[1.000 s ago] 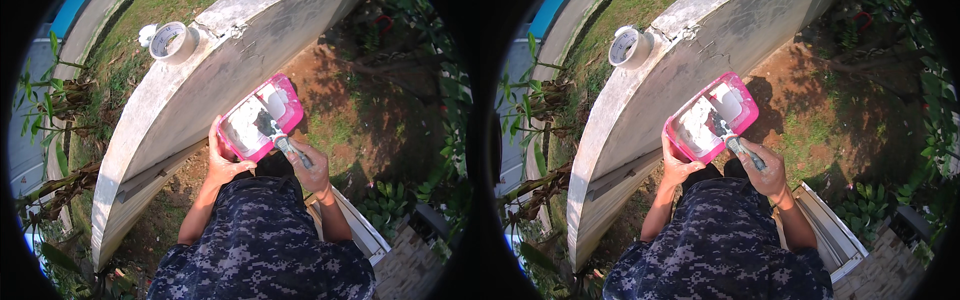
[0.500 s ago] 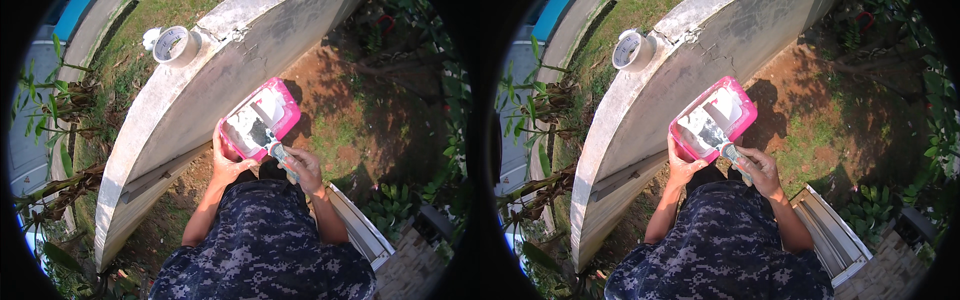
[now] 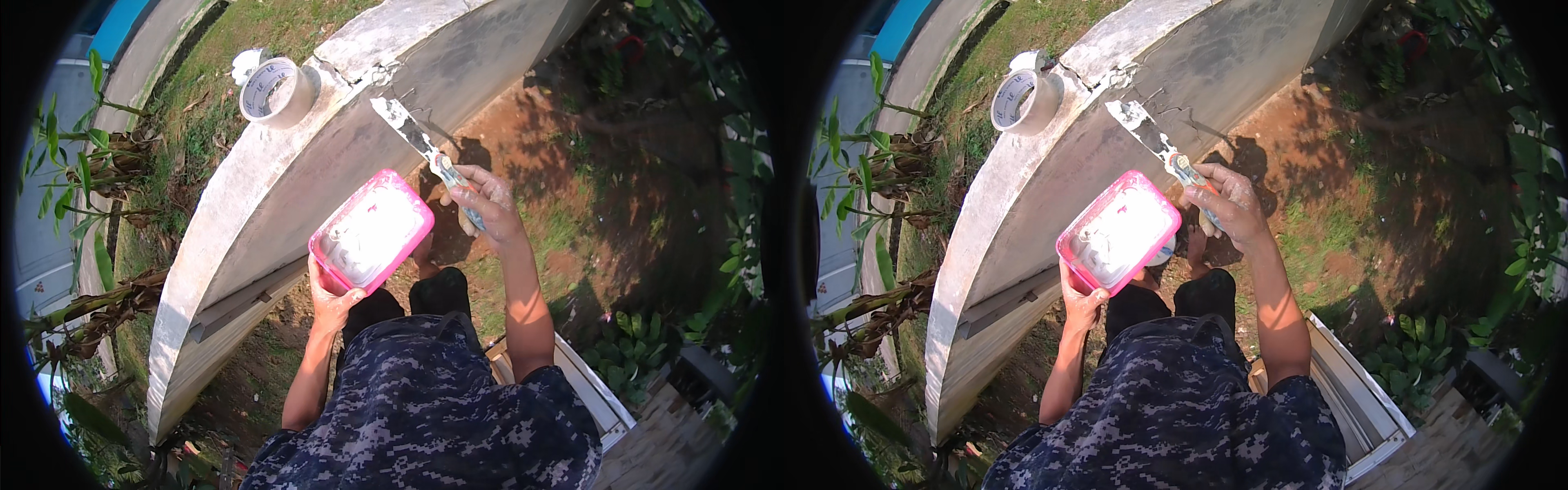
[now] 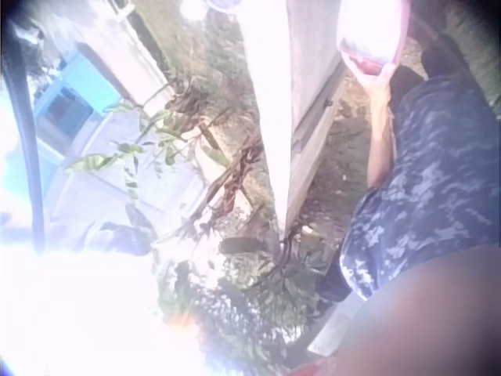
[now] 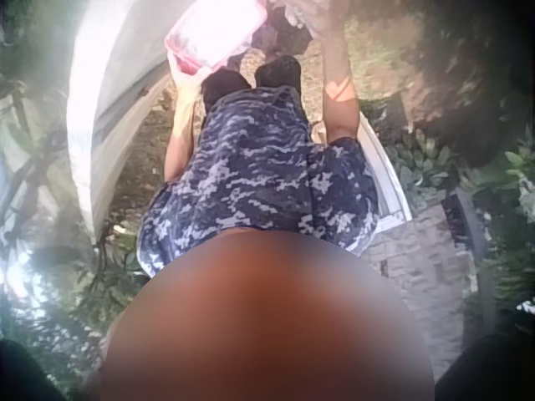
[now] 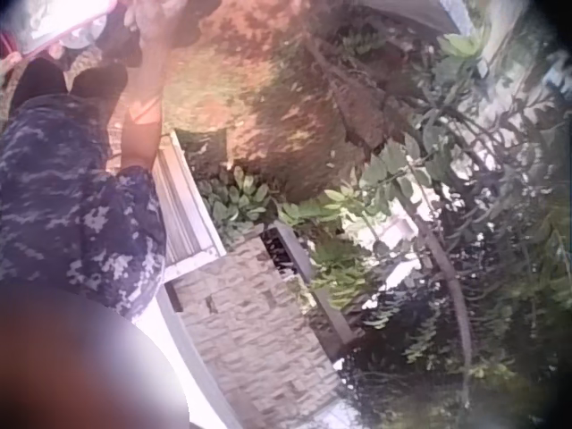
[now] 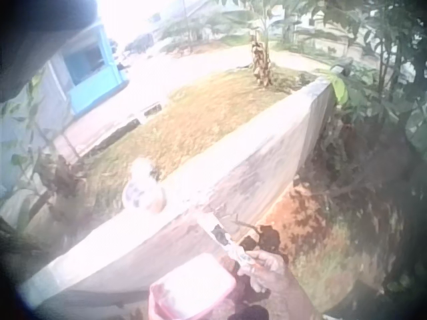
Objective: The person scoops white plaster from a pink container with a trowel and applies it to a curved concrete wall, smoothing the surface along a crack. The person repeatedly reloads the trowel and continues spreading the plaster along the wall's edge.
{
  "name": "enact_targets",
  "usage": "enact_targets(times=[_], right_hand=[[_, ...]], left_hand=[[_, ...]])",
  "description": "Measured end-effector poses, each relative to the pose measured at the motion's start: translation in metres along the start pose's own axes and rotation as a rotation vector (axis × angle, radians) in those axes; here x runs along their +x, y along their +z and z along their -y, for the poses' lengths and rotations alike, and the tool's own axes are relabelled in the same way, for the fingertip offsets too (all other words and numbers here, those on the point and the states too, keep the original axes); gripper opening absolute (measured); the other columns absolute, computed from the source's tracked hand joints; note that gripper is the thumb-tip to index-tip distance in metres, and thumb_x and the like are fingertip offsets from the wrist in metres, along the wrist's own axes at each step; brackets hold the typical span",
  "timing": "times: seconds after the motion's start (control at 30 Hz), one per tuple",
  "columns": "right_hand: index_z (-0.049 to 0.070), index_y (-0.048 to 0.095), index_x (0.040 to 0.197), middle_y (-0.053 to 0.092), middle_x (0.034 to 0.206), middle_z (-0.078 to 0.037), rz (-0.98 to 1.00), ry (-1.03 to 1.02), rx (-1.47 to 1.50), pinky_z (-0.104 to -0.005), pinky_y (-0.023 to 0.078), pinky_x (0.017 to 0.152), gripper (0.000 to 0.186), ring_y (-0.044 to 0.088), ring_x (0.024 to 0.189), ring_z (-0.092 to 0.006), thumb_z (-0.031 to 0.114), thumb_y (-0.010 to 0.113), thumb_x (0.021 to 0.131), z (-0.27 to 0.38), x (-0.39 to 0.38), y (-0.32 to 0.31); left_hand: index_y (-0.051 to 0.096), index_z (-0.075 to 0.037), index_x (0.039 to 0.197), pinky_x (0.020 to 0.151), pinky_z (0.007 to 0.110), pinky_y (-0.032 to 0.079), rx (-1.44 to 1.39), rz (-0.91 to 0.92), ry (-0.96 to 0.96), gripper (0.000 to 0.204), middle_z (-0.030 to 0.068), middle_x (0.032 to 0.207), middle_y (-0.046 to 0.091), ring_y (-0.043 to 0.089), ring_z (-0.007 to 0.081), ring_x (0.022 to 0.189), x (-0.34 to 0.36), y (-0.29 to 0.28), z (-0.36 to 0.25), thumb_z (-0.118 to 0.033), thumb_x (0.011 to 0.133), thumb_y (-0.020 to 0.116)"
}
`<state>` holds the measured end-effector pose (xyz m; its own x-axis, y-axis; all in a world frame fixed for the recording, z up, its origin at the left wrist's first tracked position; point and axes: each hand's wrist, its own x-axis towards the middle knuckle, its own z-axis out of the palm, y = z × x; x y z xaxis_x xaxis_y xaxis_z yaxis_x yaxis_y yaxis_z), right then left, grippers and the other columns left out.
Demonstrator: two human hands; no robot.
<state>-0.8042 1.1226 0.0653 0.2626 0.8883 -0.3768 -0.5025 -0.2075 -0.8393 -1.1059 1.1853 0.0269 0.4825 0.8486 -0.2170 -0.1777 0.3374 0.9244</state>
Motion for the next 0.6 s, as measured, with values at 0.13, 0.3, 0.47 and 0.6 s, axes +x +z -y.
enact_targets(times=[0.13,0.3,0.47,0.6], right_hand=[[-0.004,0.056,0.125,0.064,0.079,-0.004,0.071,0.028,-0.084,-0.0195,0.036,0.046,0.039,0.050,0.055,-0.0046,0.020,0.059,0.093,0.027,0.023,-0.017],[-0.006,0.057,0.123,0.066,0.077,-0.011,0.199,0.128,-0.135,-0.0198,0.035,0.043,0.041,0.047,0.049,-0.0059,0.023,0.056,0.093,0.063,0.038,-0.046],[-0.005,0.059,0.121,0.066,0.076,-0.013,0.315,0.279,-0.194,-0.0220,0.031,0.037,0.040,0.047,0.045,-0.0074,0.024,0.052,0.094,0.094,0.072,-0.072],[-0.007,0.060,0.119,0.063,0.071,-0.014,0.347,0.369,-0.215,-0.0231,0.034,0.034,0.041,0.047,0.040,-0.0095,0.022,0.053,0.091,0.117,0.096,-0.083]], left_hand=[[0.021,-0.005,0.149,0.112,0.042,0.035,0.019,-0.073,-0.028,0.118,0.0117,0.145,0.038,0.041,0.0267,0.133,-0.010,-0.005,0.003,-0.021,0.057,0.094],[0.022,-0.005,0.149,0.112,0.042,0.035,0.027,-0.143,-0.038,0.118,0.0121,0.145,0.038,0.041,0.0265,0.133,-0.014,0.005,0.008,-0.020,0.057,0.094],[0.021,-0.007,0.150,0.114,0.043,0.032,-0.037,-0.170,-0.045,0.116,0.0126,0.147,0.036,0.038,0.0263,0.136,-0.013,0.020,0.015,-0.015,0.059,0.093],[0.017,-0.008,0.151,0.114,0.043,0.031,-0.079,-0.177,-0.031,0.120,0.0134,0.148,0.034,0.036,0.0273,0.137,-0.011,0.029,0.022,-0.015,0.058,0.093]])
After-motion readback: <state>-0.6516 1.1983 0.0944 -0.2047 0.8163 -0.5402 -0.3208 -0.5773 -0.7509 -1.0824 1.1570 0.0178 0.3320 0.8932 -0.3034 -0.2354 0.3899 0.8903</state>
